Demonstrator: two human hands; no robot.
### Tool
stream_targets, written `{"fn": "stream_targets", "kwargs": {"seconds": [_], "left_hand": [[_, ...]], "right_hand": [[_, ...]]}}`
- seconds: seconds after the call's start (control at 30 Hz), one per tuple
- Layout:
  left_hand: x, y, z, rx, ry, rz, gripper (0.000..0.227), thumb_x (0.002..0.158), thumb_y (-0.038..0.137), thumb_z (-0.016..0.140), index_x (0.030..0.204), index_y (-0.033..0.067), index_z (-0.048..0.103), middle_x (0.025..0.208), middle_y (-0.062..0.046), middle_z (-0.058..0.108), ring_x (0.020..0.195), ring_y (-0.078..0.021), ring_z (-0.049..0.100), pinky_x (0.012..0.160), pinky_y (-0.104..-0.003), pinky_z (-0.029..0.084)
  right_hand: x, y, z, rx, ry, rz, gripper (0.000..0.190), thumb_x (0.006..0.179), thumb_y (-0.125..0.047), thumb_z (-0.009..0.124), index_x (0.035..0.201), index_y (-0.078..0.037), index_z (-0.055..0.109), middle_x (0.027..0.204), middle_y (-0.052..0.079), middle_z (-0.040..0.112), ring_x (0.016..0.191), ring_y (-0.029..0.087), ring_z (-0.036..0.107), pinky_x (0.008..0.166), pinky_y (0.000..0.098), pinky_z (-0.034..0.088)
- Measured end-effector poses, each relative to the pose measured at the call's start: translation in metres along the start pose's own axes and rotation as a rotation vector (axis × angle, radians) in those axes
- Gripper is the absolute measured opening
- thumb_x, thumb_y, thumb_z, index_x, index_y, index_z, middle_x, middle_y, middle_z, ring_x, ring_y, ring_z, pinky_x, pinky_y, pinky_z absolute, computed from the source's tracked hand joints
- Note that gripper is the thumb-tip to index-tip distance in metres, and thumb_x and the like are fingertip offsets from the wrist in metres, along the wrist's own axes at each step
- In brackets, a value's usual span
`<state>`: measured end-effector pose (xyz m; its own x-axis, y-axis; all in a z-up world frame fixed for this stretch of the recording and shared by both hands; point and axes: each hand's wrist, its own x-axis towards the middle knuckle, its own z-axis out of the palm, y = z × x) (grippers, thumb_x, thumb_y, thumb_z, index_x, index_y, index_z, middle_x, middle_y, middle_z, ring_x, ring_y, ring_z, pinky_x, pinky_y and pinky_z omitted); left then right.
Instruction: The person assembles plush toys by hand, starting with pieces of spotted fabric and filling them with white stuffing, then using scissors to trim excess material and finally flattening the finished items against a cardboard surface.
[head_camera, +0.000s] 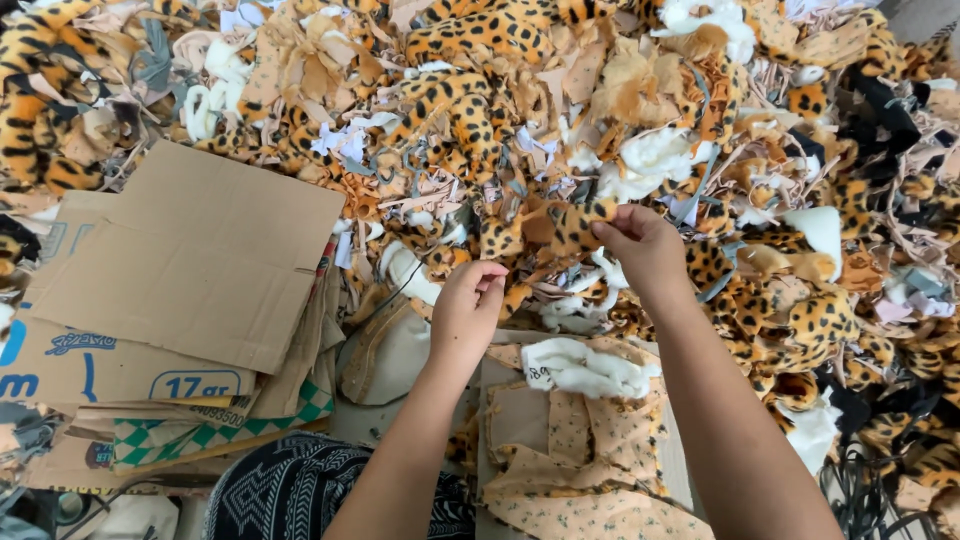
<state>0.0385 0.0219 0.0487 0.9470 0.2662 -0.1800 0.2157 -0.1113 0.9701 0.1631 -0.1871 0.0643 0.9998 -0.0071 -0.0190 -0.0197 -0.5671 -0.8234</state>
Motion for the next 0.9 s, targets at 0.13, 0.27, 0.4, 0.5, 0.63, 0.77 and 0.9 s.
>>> {"fn": "stream_targets", "kwargs": {"seconds": [0.13,0.27,0.4,0.5,0.63,0.77,0.9], "left_hand": [[-0.003,0.005,0.000,0.010,-0.008,0.026,0.018,0.100,0.015,0.055,0.112,0.0076,0.067,0.113,-0.012,0.064,0.116,-0.0257,0.062,0.101,-0.037,0.051],[-0.007,0.009,-0.001,-0.034,-0.016,0.047,0.019,0.101,0.016,0.055,0.112,0.0074,0.068,0.112,-0.010,0.063,0.116,-0.0247,0.061,0.102,-0.037,0.051],[-0.013,0.013,0.002,-0.038,-0.036,0.203,0.016,0.101,0.017,0.058,0.111,0.0076,0.067,0.106,-0.010,0.064,0.110,-0.0225,0.063,0.098,-0.035,0.053],[-0.018,0.022,-0.002,0.048,-0.077,0.259,0.017,0.102,0.015,0.057,0.110,0.0046,0.068,0.102,-0.011,0.064,0.107,-0.0242,0.064,0.094,-0.038,0.055],[-0.021,0.015,0.002,0.082,-0.091,0.274,0.016,0.102,0.015,0.055,0.109,0.0069,0.067,0.102,-0.010,0.064,0.107,-0.0251,0.064,0.091,-0.039,0.057],[-0.018,0.008,0.006,0.162,-0.130,0.303,0.018,0.101,0.016,0.056,0.110,0.0081,0.069,0.100,-0.006,0.068,0.099,-0.0211,0.066,0.080,-0.034,0.056],[-0.010,0.000,0.006,0.258,-0.113,0.286,0.020,0.100,0.019,0.057,0.113,0.0103,0.070,0.103,-0.003,0.071,0.093,-0.0188,0.068,0.076,-0.033,0.055]], "right_hand": [[-0.010,-0.021,-0.013,-0.160,0.075,-0.214,0.027,0.093,-0.022,0.081,0.110,-0.002,0.073,0.131,0.014,0.066,0.119,0.038,0.063,0.099,0.0490,0.051],[-0.033,-0.043,-0.028,0.085,0.113,-0.255,0.019,0.101,-0.012,0.070,0.116,-0.001,0.068,0.119,0.016,0.066,0.108,0.030,0.063,0.095,0.0429,0.052],[-0.083,-0.079,-0.053,0.127,0.035,-0.201,0.018,0.102,-0.005,0.067,0.118,0.002,0.063,0.100,0.014,0.069,0.094,0.019,0.065,0.088,0.0348,0.056],[-0.112,-0.056,-0.068,-0.040,-0.059,-0.020,0.012,0.098,-0.008,0.070,0.108,-0.002,0.070,0.086,0.018,0.072,0.077,0.026,0.070,0.071,0.0356,0.056],[-0.143,-0.008,-0.068,-0.072,-0.179,0.150,0.018,0.092,-0.002,0.071,0.108,0.007,0.073,0.091,0.026,0.075,0.085,0.036,0.072,0.080,0.0481,0.056],[-0.156,0.044,-0.077,0.187,-0.196,0.349,0.013,0.093,-0.006,0.067,0.101,0.004,0.066,0.094,0.018,0.071,0.092,0.029,0.067,0.092,0.0443,0.056],[-0.165,0.039,-0.076,-0.565,-0.160,0.469,0.031,0.091,-0.037,0.071,0.117,-0.019,0.072,0.121,0.000,0.067,0.109,0.020,0.062,0.085,0.0392,0.054]]}}
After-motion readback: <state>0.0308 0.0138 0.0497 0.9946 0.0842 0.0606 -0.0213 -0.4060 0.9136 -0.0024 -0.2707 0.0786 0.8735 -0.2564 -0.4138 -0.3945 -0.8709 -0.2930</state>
